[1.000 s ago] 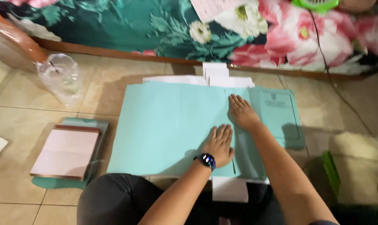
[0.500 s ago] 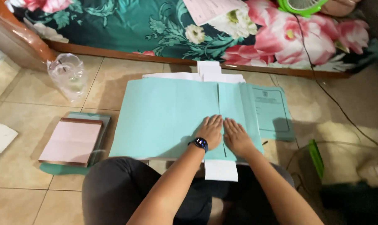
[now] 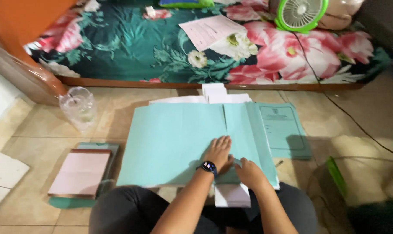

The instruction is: The person sits on the floor and folds light blue paper sheets in half by hand. They repeatedly pick up a sheet, fold it, and place it onto a growing stack on the floor.

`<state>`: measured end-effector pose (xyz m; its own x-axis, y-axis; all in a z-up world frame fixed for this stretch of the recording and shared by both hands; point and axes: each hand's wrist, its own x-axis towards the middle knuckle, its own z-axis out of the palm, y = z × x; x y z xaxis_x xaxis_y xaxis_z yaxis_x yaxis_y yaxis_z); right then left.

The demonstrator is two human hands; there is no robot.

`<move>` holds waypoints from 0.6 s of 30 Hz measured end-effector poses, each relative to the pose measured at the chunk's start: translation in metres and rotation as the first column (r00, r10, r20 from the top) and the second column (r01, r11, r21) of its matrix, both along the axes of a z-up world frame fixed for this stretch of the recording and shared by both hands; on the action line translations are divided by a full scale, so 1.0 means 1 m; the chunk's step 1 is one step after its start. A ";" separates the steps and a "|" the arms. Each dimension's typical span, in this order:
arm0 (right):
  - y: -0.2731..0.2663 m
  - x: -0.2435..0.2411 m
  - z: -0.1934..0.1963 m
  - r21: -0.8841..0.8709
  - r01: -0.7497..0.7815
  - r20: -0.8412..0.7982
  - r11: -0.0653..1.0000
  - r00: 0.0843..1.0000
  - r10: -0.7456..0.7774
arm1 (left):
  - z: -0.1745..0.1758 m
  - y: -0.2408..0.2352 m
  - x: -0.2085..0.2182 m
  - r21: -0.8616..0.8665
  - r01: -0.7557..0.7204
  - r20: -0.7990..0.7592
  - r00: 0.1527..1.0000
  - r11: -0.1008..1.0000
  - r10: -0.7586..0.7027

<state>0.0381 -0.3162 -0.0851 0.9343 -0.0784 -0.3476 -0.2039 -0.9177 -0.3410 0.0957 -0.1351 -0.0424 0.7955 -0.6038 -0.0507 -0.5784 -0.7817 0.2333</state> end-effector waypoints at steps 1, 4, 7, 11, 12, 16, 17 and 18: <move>-0.005 0.008 -0.019 0.045 0.057 -0.017 0.997 0.998 -0.056 | -0.002 0.001 -0.001 -0.049 0.007 0.019 1.000 0.999 -0.006; 0.009 0.001 0.008 0.158 0.155 -0.045 0.975 0.988 -0.150 | -0.001 0.004 -0.001 -0.098 0.004 0.067 0.998 0.995 0.002; 0.022 -0.019 0.039 0.309 0.241 -0.062 0.920 0.970 -0.234 | -0.006 0.002 -0.006 -0.148 0.009 0.120 0.993 0.989 0.009; 0.008 -0.015 0.022 0.396 0.184 0.228 0.900 0.929 -0.290 | -0.027 -0.012 0.011 -0.578 0.030 0.259 0.954 0.815 0.148; 0.003 -0.022 0.037 0.391 0.180 0.223 0.903 0.933 -0.283 | -0.004 -0.010 0.000 -0.582 0.021 0.253 0.955 0.813 0.156; 0.008 -0.051 0.122 0.305 0.091 0.703 0.948 0.649 -0.289 | 0.084 0.008 -0.033 -0.797 -0.045 0.046 0.990 0.603 0.135; 0.015 -0.063 0.148 0.229 0.070 0.809 0.971 0.541 -0.230 | 0.102 0.014 -0.044 -0.875 -0.136 -0.100 0.990 0.464 0.102; 0.022 -0.059 0.143 0.232 0.074 0.807 0.970 0.543 -0.234 | 0.105 0.024 -0.044 -0.874 -0.137 -0.103 0.990 0.467 0.098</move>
<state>-0.0213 -0.2942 0.0582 0.7921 -0.2718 0.5465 0.1066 -0.8200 -0.5624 0.0522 -0.1115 0.0624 0.8722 -0.2480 0.4215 -0.4740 -0.2166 0.8535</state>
